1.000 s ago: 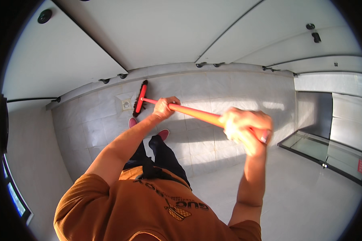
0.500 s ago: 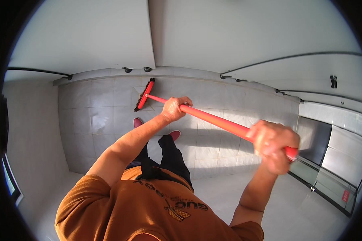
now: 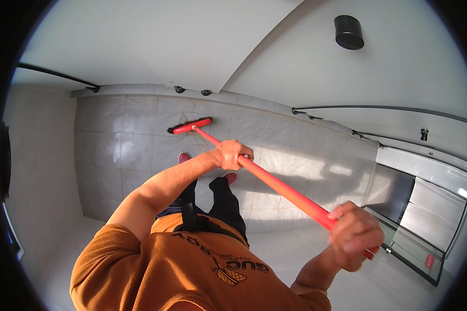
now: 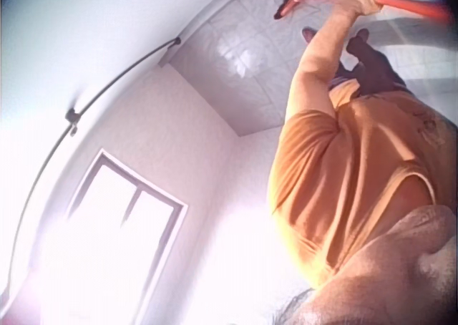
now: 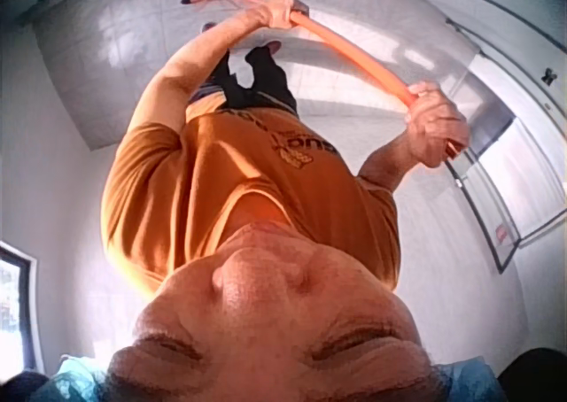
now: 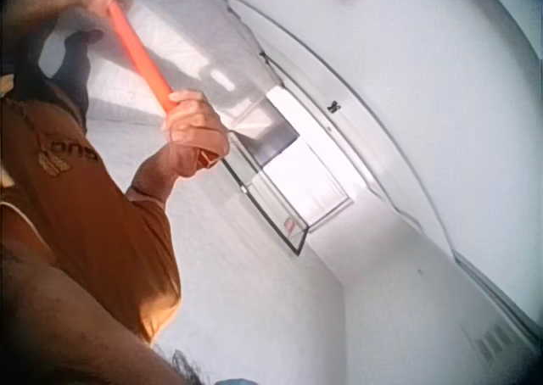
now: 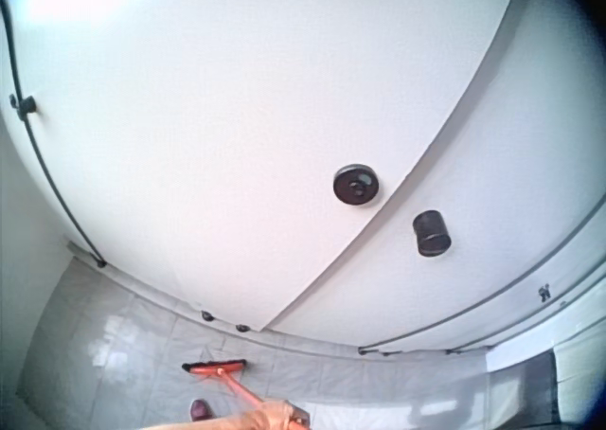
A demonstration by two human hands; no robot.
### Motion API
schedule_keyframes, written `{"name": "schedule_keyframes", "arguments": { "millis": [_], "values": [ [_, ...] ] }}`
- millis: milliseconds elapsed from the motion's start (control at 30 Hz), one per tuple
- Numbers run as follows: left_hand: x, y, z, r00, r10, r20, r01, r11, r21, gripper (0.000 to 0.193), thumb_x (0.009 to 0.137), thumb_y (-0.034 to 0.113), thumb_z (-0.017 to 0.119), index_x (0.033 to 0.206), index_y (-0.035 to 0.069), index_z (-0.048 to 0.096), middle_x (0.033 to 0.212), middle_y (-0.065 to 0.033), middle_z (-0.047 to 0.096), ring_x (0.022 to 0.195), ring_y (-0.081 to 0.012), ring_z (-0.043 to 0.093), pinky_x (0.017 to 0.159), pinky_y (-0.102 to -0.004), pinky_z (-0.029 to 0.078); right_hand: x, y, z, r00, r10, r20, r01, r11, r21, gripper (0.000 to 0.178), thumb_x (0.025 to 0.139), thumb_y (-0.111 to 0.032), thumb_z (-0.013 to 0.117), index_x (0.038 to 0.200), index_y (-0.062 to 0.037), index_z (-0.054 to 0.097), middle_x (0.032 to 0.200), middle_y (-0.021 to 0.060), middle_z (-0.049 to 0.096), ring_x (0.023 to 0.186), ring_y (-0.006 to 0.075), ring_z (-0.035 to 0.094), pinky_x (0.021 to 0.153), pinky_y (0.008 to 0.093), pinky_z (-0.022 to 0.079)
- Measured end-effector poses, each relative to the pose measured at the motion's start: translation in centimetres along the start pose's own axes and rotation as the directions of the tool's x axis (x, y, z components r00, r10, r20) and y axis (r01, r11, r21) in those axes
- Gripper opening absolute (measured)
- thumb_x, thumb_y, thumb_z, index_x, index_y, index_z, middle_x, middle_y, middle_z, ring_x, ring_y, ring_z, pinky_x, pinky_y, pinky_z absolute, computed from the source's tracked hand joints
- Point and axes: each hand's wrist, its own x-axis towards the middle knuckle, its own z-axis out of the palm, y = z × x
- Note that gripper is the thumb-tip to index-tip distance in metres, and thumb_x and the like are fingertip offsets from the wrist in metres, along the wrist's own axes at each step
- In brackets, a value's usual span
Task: The person sweeps the floor of a public restroom using a red broom. They clean the area around a squat toilet and the surrounding tiled floor, moving the broom back and forth to gather debris.
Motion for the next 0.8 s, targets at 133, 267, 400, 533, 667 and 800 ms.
{"name": "schedule_keyframes", "arguments": {
  "millis": [133, 267, 400, 533, 667, 800],
  "values": [
    [0.4, -2.6, -1.4, 0.996, 0.065, -0.056, -0.067, 0.998, -0.019, 0.021, 0.068, 0.012, 0.063, 0.087, 0.019, 0.070, 0.075, -0.0061, 0.069, 0.076, -0.0316, 0.066, 0.066, -0.0406, 0.051, -0.8, -0.9, 3.7, 0.994, 0.031, -0.108, -0.041, 0.995, -0.089, 0.014, 0.084, -0.003, 0.051, 0.075, -0.0123, 0.045, 0.053, 0.0017, 0.045, 0.045, 0.0159, 0.046, 0.066, 0.0399, 0.042],
    [-2.8, -7.3, -0.7, 0.997, -0.056, 0.058, 0.058, 0.998, -0.028, 0.017, 0.069, 0.018, 0.065, 0.085, 0.019, 0.071, 0.083, -0.0075, 0.071, 0.082, -0.0324, 0.067, 0.071, -0.0419, 0.053, -0.6, 1.2, 9.1, 0.985, 0.162, -0.056, -0.162, 0.987, 0.011, 0.011, 0.083, -0.001, 0.053, 0.075, -0.0081, 0.050, 0.054, 0.0042, 0.045, 0.045, 0.0179, 0.048, 0.063, 0.0401, 0.047],
    [-6.7, -5.3, -1.1, 0.989, -0.138, -0.044, 0.135, 0.988, -0.075, 0.023, 0.070, 0.015, 0.065, 0.092, 0.019, 0.069, 0.078, -0.0089, 0.069, 0.080, -0.0323, 0.066, 0.072, -0.0431, 0.052, 1.5, 1.3, 8.2, 0.993, 0.113, 0.032, -0.116, 0.982, 0.148, 0.014, 0.081, 0.000, 0.054, 0.073, -0.0109, 0.049, 0.051, 0.0004, 0.043, 0.043, 0.0157, 0.046, 0.063, 0.0370, 0.047],
    [-12.9, -1.4, -1.6, 0.856, -0.202, -0.476, 0.205, 0.978, -0.046, 0.009, 0.077, 0.020, 0.070, 0.085, 0.017, 0.066, 0.063, -0.0012, 0.064, 0.066, -0.0271, 0.065, 0.062, -0.0389, 0.049, 3.5, 1.1, 6.5, 0.979, 0.032, 0.201, -0.112, 0.909, 0.401, 0.013, 0.079, 0.001, 0.050, 0.076, -0.0119, 0.052, 0.052, -0.0001, 0.051, 0.044, 0.0150, 0.054, 0.061, 0.0304, 0.045],
    [-18.3, -4.9, -1.4, 0.800, -0.457, -0.388, 0.427, 0.889, -0.166, 0.019, 0.071, 0.025, 0.077, 0.086, 0.018, 0.067, 0.071, -0.0042, 0.070, 0.071, -0.0260, 0.069, 0.071, -0.0385, 0.055, 1.8, 4.5, 10.6, 0.948, 0.220, 0.231, -0.295, 0.879, 0.375, 0.015, 0.074, 0.003, 0.046, 0.077, -0.0070, 0.056, 0.052, 0.0031, 0.053, 0.044, 0.0174, 0.054, 0.064, 0.0344, 0.049],
    [-17.3, -7.7, 2.5, 0.863, -0.366, -0.350, 0.333, 0.931, -0.152, 0.023, 0.067, 0.016, 0.072, 0.089, 0.017, 0.069, 0.081, -0.0062, 0.071, 0.079, -0.0304, 0.069, 0.073, -0.0412, 0.055, 3.2, 4.0, 11.5, 0.938, 0.168, 0.304, -0.258, 0.923, 0.287, 0.017, 0.069, 0.004, 0.044, 0.075, -0.0050, 0.058, 0.050, 0.0043, 0.053, 0.043, 0.0183, 0.054, 0.066, 0.0390, 0.052]
  ]
}}
